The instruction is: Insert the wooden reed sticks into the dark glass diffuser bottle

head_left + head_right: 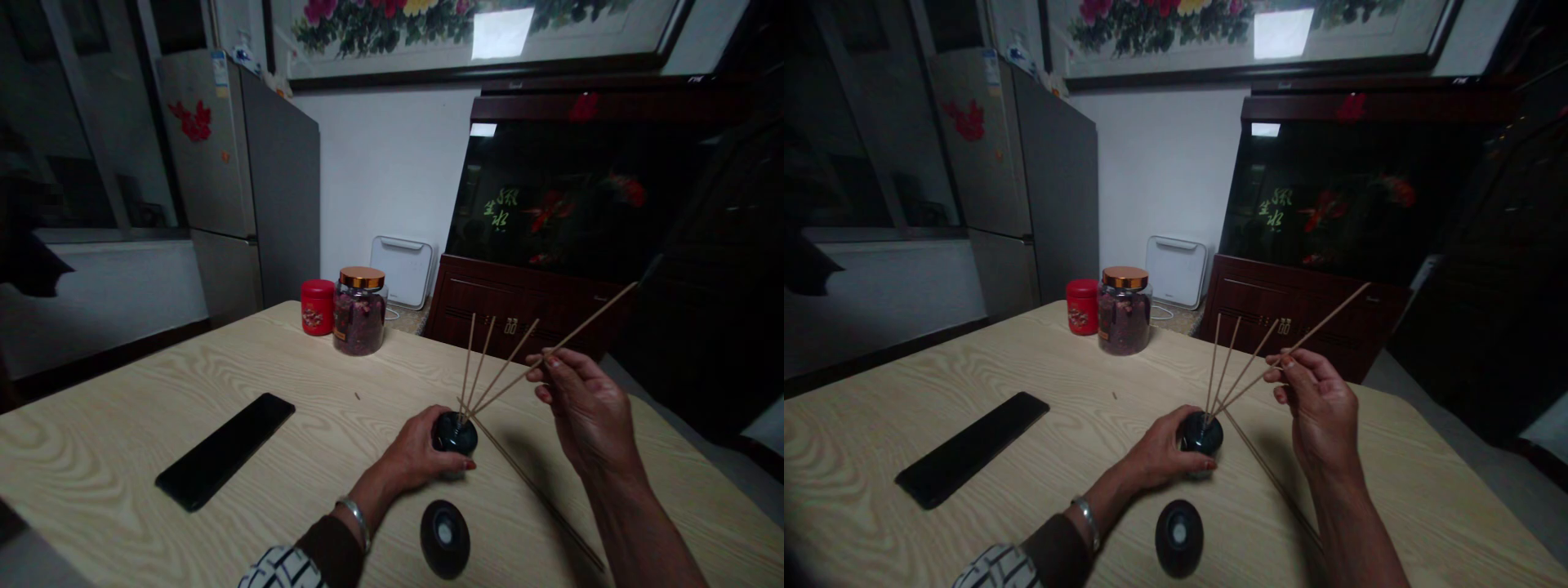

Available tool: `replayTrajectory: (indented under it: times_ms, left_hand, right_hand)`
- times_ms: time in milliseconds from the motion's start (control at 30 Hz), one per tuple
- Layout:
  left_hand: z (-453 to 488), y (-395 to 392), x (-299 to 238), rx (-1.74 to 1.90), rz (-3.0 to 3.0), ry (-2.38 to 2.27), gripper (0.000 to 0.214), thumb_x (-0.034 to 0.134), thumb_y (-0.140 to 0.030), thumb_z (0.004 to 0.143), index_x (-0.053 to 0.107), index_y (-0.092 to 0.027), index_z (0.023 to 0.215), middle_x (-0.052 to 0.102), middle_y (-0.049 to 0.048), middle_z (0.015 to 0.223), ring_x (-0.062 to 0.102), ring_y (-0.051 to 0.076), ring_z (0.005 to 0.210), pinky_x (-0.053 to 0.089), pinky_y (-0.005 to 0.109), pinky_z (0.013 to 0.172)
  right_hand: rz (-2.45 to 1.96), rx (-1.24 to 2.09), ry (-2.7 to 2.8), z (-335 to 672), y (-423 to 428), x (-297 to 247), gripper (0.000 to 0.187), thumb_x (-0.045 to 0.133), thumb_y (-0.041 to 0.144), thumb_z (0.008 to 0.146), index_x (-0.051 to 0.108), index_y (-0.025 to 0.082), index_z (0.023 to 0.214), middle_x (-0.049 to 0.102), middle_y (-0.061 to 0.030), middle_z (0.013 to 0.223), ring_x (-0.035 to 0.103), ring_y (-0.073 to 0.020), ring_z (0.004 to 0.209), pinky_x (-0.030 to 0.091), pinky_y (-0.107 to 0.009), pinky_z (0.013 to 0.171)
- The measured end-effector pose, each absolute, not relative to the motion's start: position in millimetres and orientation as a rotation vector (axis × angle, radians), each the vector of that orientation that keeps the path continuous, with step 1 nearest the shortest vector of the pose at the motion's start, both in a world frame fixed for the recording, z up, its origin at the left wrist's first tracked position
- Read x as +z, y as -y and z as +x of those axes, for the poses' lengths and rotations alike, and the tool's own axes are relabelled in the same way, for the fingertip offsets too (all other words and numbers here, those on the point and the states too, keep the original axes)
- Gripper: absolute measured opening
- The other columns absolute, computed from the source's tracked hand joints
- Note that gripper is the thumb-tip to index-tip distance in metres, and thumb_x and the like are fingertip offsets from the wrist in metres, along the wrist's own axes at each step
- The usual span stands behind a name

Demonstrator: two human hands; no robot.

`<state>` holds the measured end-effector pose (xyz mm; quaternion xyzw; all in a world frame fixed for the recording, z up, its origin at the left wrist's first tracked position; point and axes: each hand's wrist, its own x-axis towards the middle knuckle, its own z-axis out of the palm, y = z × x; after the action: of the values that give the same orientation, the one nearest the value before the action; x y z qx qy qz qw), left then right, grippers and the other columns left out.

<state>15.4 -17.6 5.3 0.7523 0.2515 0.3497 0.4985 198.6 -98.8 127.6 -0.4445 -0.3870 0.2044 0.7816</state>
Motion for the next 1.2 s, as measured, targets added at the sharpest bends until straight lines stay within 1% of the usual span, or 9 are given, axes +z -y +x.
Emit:
replayTrajectory:
  times_ms: [300, 500, 633, 800, 900, 1000, 1067, 1133, 1200]
  left_hand:
    - [15, 17, 5, 0.854, 1.833, -0.623, 0.068, 0.087, -0.045, 0.056, 0.062, -0.017, 0.113, 0.066, 0.006, 0.102, 0.06, 0.023, 0.093, 0.047, 0.029, 0.08]
    - [14, 18, 7, 0.845, 1.834, -0.621, 0.067, 0.087, -0.043, 0.056, 0.062, -0.018, 0.114, 0.067, 0.0048, 0.102, 0.061, 0.022, 0.093, 0.047, 0.029, 0.082]
    - [15, 18, 6, 0.843, 1.836, -0.627, 0.068, 0.087, -0.043, 0.056, 0.062, -0.018, 0.114, 0.067, 0.0049, 0.102, 0.06, 0.022, 0.092, 0.046, 0.028, 0.08]
    - [16, 18, 6, 0.851, 1.841, -0.622, 0.066, 0.086, -0.043, 0.057, 0.062, -0.018, 0.113, 0.067, 0.0051, 0.102, 0.06, 0.022, 0.093, 0.046, 0.028, 0.08]
    - [15, 18, 7, 0.854, 1.848, -0.63, 0.066, 0.086, -0.044, 0.057, 0.062, -0.018, 0.113, 0.067, 0.0045, 0.101, 0.06, 0.022, 0.092, 0.047, 0.029, 0.081]
    - [14, 19, 8, 0.857, 1.853, -0.635, 0.067, 0.087, -0.044, 0.056, 0.063, -0.018, 0.113, 0.067, 0.0048, 0.101, 0.06, 0.022, 0.092, 0.047, 0.03, 0.081]
    - [14, 19, 8, 0.856, 1.849, -0.624, 0.067, 0.087, -0.044, 0.056, 0.063, -0.018, 0.113, 0.067, 0.0054, 0.102, 0.06, 0.023, 0.093, 0.047, 0.03, 0.081]
    - [14, 19, 8, 0.859, 1.844, -0.614, 0.066, 0.087, -0.044, 0.057, 0.063, -0.018, 0.112, 0.067, 0.0059, 0.102, 0.06, 0.023, 0.093, 0.047, 0.031, 0.082]
    - [14, 18, 7, 0.866, 1.843, -0.611, 0.066, 0.087, -0.044, 0.056, 0.063, -0.018, 0.112, 0.067, 0.0062, 0.102, 0.06, 0.023, 0.093, 0.047, 0.031, 0.083]
  right_hand:
    - [-1.065, 0.433, 0.926, 192, 90, 112, 0.025, 0.077, 0.033, 0.074, 0.064, 0.018, 0.089, 0.071, -0.007, 0.087, 0.065, -0.014, 0.066, 0.043, -0.02, 0.047]
    - [-1.129, 0.503, 1.02, 190, 86, 104, 0.023, 0.073, 0.035, 0.078, 0.063, 0.017, 0.089, 0.07, -0.008, 0.091, 0.064, -0.0146, 0.068, 0.045, -0.022, 0.049]
    - [-1.16, 0.558, 1.053, 187, 84, 100, 0.025, 0.074, 0.037, 0.077, 0.063, 0.017, 0.088, 0.068, -0.0061, 0.089, 0.064, -0.0153, 0.069, 0.046, -0.022, 0.049]
    - [-1.23, 0.66, 1.099, 183, 83, 96, 0.028, 0.076, 0.04, 0.074, 0.062, 0.017, 0.084, 0.062, -0.0025, 0.08, 0.062, -0.0159, 0.07, 0.045, -0.022, 0.049]
    - [-1.281, 0.747, 1.164, 184, 83, 95, 0.031, 0.074, 0.042, 0.075, 0.062, 0.017, 0.087, 0.061, -0.0031, 0.084, 0.062, -0.0159, 0.071, 0.045, -0.023, 0.05]
    - [-1.329, 0.82, 1.206, 191, 85, 96, 0.036, 0.069, 0.05, 0.078, 0.063, 0.017, 0.093, 0.062, -0.0062, 0.093, 0.062, -0.0168, 0.073, 0.046, -0.024, 0.051]
    - [-1.358, 0.823, 1.172, 201, 86, 97, 0.043, 0.06, 0.057, 0.082, 0.062, 0.017, 0.097, 0.062, -0.0084, 0.097, 0.062, -0.0172, 0.073, 0.046, -0.025, 0.052]
    - [-1.42, 0.784, 1.149, 216, 86, 95, 0.046, 0.051, 0.06, 0.086, 0.061, 0.017, 0.099, 0.063, -0.0089, 0.096, 0.062, -0.0174, 0.071, 0.045, -0.026, 0.053]
    - [-1.567, 0.724, 1.251, 232, 86, 87, 0.041, 0.047, 0.057, 0.087, 0.06, 0.018, 0.093, 0.063, -0.0073, 0.089, 0.06, -0.0172, 0.068, 0.044, -0.027, 0.053]
